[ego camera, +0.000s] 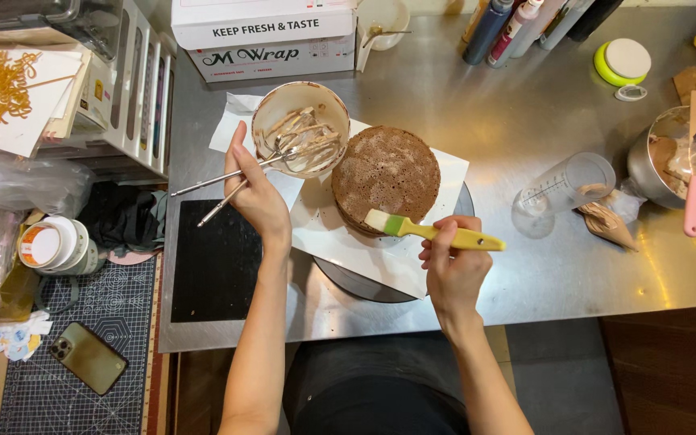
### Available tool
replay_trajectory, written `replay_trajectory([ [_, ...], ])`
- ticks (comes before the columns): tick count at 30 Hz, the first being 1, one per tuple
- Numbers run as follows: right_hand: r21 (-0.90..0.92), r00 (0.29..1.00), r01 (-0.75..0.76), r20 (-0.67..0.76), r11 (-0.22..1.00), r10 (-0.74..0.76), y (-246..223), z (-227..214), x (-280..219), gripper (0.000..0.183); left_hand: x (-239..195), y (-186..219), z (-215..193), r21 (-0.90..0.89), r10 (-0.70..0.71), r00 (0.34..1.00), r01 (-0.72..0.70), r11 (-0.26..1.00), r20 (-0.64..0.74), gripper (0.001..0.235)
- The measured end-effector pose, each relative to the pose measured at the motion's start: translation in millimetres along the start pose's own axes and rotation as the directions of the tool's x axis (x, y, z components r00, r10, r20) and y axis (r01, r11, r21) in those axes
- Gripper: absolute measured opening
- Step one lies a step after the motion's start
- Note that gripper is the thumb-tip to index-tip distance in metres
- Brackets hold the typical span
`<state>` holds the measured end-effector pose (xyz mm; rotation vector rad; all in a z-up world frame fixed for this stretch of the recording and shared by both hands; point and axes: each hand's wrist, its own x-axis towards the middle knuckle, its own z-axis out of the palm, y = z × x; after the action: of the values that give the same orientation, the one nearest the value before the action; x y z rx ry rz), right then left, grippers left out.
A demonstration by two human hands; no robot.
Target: The person pipes chocolate frosting onto a cake layer, spreads it evenly with a spatula, places a second cake layer on top, and brushes a liquid over the top surface. The process is performed on a rotating turntable in a kitchen workspace.
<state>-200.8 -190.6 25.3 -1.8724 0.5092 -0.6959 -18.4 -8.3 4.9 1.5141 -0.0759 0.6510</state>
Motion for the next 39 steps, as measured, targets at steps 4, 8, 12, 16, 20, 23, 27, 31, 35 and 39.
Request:
replay_trajectory([
  [4,0.211,0.989,0.103,-0.123,0.972,-0.079,8.1,-15.1,3.3,0.021,-0.1,9.5,4.5,0.006,0.029,0.999,-0.029,1.000,0.014,0.043],
  [8,0.032,0.985,0.120,-0.130,0.992,-0.115,-1.6,-26.1,29.6,0.025,-4.6,25.7,12.4,-0.013,0.073,0.996,-0.073,0.997,0.060,0.044],
  [12,0.447,0.946,0.271,-0.287,0.852,-0.151,-41.9,-42.4,42.4,0.023,-10.8,40.3,19.0,0.055,0.243,0.963,-0.251,0.966,0.119,0.040],
  [16,0.403,0.981,0.193,-0.083,0.894,-0.175,-71.8,-23.0,80.0,0.023,-21.4,48.2,29.1,0.237,0.255,0.954,-0.287,0.928,0.158,0.038],
  [20,0.221,0.990,0.142,-0.039,0.965,-0.137,-76.7,11.5,94.5,0.024,-28.7,53.1,42.3,0.186,0.401,0.902,-0.426,0.885,0.159,0.033],
  [23,0.235,0.994,0.112,-0.040,0.966,-0.106,-73.0,23.0,96.0,0.024,-30.6,52.3,46.5,0.192,0.356,0.920,-0.383,0.903,0.162,0.035],
  [27,0.286,0.981,0.192,-0.074,0.939,-0.178,-66.3,2.4,96.7,0.026,-25.4,48.7,46.3,0.127,0.169,0.980,-0.182,0.975,0.107,0.037],
  [31,0.372,0.968,0.208,-0.212,0.905,-0.136,-40.2,-36.0,77.3,0.028,-19.5,41.3,39.1,0.015,0.119,0.988,-0.121,0.993,0.097,0.039],
  [35,0.330,0.983,0.029,-0.181,0.944,0.033,-4.7,-37.7,49.0,0.028,-12.6,30.5,26.5,0.000,0.021,0.998,-0.021,1.000,0.058,0.044],
  [39,0.157,0.989,0.061,-0.139,0.986,-0.039,12.3,-27.5,30.0,0.029,-7.1,20.1,19.0,0.006,0.057,0.998,-0.058,0.998,0.029,0.044],
])
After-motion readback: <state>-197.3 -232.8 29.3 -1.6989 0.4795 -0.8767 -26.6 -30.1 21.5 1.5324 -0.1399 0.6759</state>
